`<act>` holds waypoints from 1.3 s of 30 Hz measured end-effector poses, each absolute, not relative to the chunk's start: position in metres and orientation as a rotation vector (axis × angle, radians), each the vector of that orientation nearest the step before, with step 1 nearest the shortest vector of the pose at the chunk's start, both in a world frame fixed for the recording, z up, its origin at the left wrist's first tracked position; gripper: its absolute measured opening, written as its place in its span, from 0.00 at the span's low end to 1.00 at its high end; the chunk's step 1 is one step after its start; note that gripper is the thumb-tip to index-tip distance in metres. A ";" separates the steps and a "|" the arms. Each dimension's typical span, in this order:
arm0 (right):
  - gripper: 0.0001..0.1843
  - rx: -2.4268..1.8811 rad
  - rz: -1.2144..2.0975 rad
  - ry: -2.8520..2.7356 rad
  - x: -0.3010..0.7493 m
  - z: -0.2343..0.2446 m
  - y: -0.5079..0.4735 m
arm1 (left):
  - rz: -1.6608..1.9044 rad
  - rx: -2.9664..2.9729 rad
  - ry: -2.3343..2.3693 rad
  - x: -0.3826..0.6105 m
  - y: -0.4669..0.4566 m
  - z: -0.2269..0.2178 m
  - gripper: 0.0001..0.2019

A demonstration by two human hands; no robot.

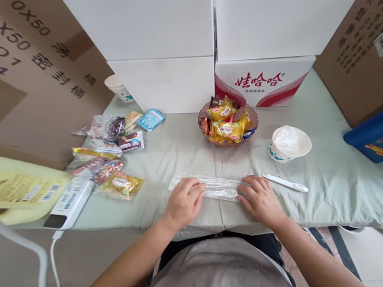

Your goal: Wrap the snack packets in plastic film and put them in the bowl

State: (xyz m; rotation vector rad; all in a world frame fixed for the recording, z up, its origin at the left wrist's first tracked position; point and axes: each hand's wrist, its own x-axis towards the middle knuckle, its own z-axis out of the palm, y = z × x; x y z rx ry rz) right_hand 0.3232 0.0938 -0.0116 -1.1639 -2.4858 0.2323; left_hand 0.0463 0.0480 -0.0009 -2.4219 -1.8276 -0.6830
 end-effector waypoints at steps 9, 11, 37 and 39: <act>0.24 -0.966 0.379 -2.627 0.353 -0.013 0.072 | -0.224 -2.050 -2.260 0.035 0.056 -0.011 0.16; 0.26 -0.928 0.394 -2.669 0.354 -0.014 0.062 | -0.196 -2.063 -2.253 0.042 0.056 -0.008 0.19; 0.12 -1.090 1.007 -2.478 0.317 0.041 0.100 | -0.083 -3.024 -1.377 0.109 0.071 -0.029 0.34; 0.12 -1.260 0.912 -2.440 0.307 0.034 0.123 | -0.047 -3.025 -1.368 0.109 0.071 -0.030 0.34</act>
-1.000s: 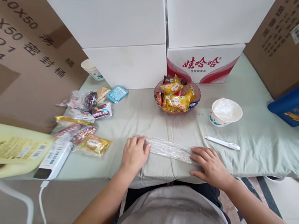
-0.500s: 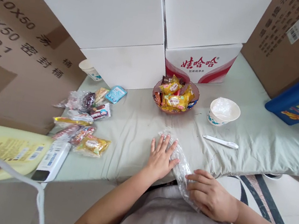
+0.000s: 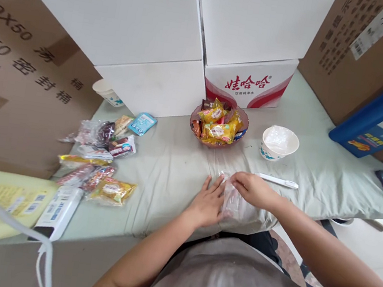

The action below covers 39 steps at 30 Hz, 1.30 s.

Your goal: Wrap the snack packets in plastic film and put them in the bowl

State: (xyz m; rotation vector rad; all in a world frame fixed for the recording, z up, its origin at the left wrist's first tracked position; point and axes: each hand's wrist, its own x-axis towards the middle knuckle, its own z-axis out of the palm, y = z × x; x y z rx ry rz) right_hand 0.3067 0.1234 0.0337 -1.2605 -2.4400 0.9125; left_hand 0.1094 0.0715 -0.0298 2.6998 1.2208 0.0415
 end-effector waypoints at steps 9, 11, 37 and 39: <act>0.12 -1.655 0.615 -2.382 0.278 0.000 0.142 | 0.208 2.664 1.296 0.109 0.073 -0.031 0.28; 0.12 -1.681 0.582 -2.372 0.278 -0.002 0.140 | 0.229 2.655 1.294 0.109 0.073 -0.032 0.28; 0.14 -1.660 0.120 -2.358 0.286 -0.001 0.139 | 0.742 2.497 1.165 0.104 0.093 -0.027 0.06; 0.15 -1.444 0.071 -2.295 0.298 0.002 0.129 | 0.747 2.492 1.168 0.103 0.092 -0.031 0.07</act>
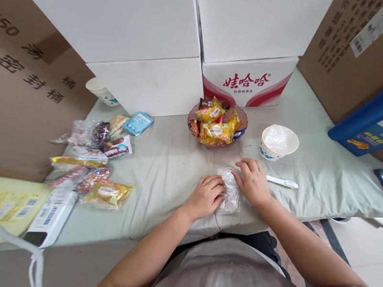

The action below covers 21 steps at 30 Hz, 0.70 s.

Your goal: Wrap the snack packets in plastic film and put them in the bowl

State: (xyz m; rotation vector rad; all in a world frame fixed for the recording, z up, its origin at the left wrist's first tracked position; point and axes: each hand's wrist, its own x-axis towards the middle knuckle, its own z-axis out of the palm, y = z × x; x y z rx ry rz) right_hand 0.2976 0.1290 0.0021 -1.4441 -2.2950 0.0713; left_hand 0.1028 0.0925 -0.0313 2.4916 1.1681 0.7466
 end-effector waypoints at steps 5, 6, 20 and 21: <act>0.17 -0.808 0.302 -2.581 0.317 -0.007 0.079 | 0.750 2.478 1.205 0.101 0.090 -0.030 0.11; 0.15 -0.802 0.339 -2.612 0.319 -0.011 0.069 | 0.731 2.482 1.215 0.101 0.090 -0.028 0.12; 0.18 -1.282 0.436 -2.630 0.308 0.006 0.099 | 0.729 2.432 1.211 0.100 0.090 -0.031 0.20; 0.18 -1.378 0.409 -2.631 0.304 0.007 0.107 | 0.771 2.410 1.218 0.100 0.091 -0.033 0.23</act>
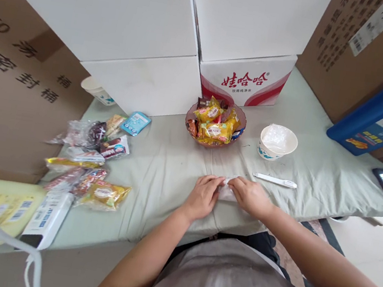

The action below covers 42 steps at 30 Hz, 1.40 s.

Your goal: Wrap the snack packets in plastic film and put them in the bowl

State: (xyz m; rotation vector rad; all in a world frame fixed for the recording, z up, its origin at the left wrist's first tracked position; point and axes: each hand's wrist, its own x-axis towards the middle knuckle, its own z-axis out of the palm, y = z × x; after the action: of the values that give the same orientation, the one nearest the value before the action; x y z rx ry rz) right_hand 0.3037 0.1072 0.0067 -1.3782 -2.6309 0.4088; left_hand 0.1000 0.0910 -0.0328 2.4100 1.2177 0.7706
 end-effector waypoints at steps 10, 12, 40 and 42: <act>0.19 -1.659 0.257 -2.697 0.280 -0.008 0.129 | 0.911 2.427 1.256 0.099 0.089 -0.030 0.14; 0.19 -1.660 0.270 -2.665 0.283 -0.009 0.131 | 0.831 2.477 1.277 0.101 0.088 -0.028 0.11; 0.29 -1.966 0.051 -2.458 0.381 0.055 0.218 | 0.752 2.416 1.419 0.102 0.091 -0.035 0.13; 0.34 -2.001 0.140 -2.570 0.381 0.049 0.224 | 0.740 2.419 1.417 0.101 0.091 -0.034 0.13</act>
State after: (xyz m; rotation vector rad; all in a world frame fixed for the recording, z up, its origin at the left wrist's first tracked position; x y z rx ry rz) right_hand 0.3807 0.2236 0.0491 -2.0010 -2.5698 0.1400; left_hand 0.1012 0.0905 -0.0343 2.4193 1.4174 0.7398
